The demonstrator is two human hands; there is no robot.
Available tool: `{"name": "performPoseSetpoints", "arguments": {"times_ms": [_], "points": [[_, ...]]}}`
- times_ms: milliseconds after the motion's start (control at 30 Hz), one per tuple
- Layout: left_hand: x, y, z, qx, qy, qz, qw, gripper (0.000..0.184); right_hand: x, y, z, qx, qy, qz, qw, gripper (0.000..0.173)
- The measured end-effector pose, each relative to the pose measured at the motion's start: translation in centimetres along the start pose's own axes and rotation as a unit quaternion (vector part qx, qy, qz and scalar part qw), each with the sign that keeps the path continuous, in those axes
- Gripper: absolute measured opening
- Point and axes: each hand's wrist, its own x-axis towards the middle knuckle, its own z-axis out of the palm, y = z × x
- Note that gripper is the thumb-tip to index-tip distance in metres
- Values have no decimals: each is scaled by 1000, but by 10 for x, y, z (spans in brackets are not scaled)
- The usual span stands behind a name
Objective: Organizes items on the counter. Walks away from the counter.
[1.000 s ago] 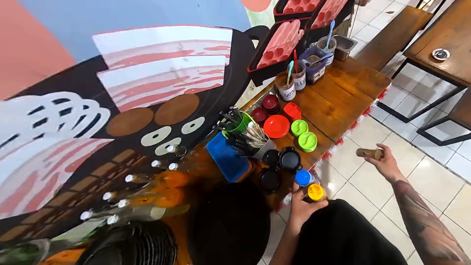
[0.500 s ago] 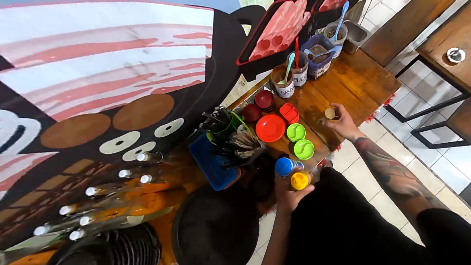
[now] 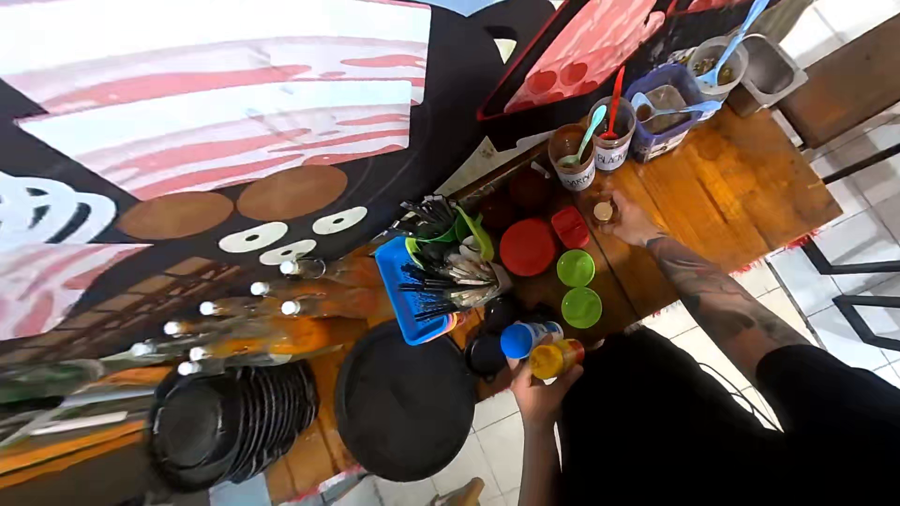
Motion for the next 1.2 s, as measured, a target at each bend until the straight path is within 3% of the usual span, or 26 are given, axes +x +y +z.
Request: {"name": "performPoseSetpoints", "arguments": {"times_ms": [267,400,500,600,667,733,800,900,1000,1067,1200], "points": [[39,21,68,-20,-6,24,999,57,32,13,-5,-2,-8,-52,999,74],[68,23,95,11,13,43,999,55,37,28,-6,-18,-16,-73,997,90],[95,24,109,39,21,41,998,55,21,21,-19,20,30,-112,993,97],[126,23,119,67,38,22,997,54,-5,-16,-46,134,73,-203,967,64],[150,21,128,91,48,32,994,54,-22,-54,-69,188,15,-268,945,47],[175,18,137,121,48,48,990,57,-28,-88,-86,177,-75,-324,926,59],[196,10,145,131,29,72,988,58,-25,-112,-93,107,-106,-344,927,75],[217,-1,154,113,-10,90,990,58,-12,-124,-90,0,-56,-332,942,73],[235,-12,156,124,-46,99,986,65,-10,-124,-96,9,-21,-299,954,61],[245,-19,155,118,-72,100,985,68,-25,-131,-111,35,-17,-243,969,64],[262,-40,153,137,-62,116,982,33,-12,-96,-126,63,41,-250,965,69]]}}
